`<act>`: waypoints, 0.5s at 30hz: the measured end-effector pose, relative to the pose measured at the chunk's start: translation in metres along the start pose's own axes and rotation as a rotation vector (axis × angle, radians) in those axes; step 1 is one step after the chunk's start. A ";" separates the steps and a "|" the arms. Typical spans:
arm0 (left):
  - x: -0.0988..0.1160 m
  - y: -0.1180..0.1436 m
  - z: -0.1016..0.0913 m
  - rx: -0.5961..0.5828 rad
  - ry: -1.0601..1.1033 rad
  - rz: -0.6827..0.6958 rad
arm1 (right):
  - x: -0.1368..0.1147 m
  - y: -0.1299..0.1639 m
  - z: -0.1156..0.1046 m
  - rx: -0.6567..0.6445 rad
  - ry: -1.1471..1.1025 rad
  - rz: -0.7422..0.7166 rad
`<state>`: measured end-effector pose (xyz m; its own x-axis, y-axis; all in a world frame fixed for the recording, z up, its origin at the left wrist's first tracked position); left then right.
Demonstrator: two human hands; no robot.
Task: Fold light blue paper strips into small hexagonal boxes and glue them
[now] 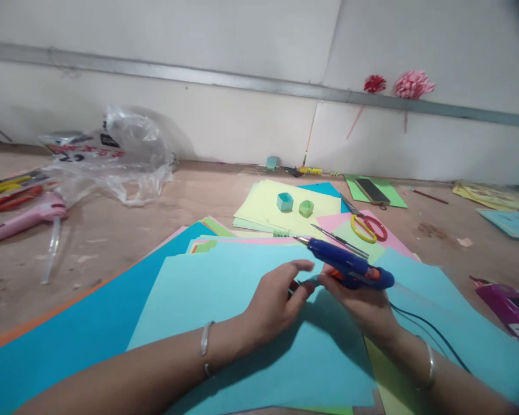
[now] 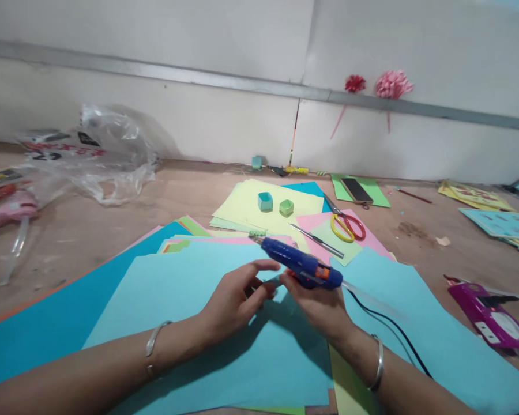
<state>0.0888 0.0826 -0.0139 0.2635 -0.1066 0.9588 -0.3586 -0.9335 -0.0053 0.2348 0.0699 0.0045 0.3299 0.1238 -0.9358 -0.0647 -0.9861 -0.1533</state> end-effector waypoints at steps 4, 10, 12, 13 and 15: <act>-0.015 -0.005 -0.015 0.131 0.294 -0.147 | 0.003 -0.001 -0.019 0.200 -0.112 -0.005; -0.023 -0.008 0.015 -0.128 0.550 -0.259 | 0.005 0.002 -0.024 0.273 -0.198 -0.028; -0.017 -0.008 0.011 -0.106 0.577 -0.206 | 0.002 0.002 -0.017 0.214 -0.139 -0.047; -0.015 -0.008 0.009 -0.093 0.582 -0.188 | 0.002 0.003 -0.014 0.187 -0.116 -0.048; -0.012 -0.008 0.004 -0.070 0.584 -0.175 | 0.003 0.003 -0.009 0.149 -0.101 -0.028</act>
<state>0.0919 0.0899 -0.0269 -0.2034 0.2699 0.9412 -0.4172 -0.8935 0.1661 0.2439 0.0665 0.0041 0.2375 0.1687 -0.9566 -0.1986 -0.9556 -0.2178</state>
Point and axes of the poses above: each hand's wrist, its own y-axis away from the middle knuckle, its own z-axis out of the palm, x = y × z, the point moved 10 cm from there along -y, towards the middle knuckle, and after that the axes turned 4 degrees about -z, right-handed, at the moved point
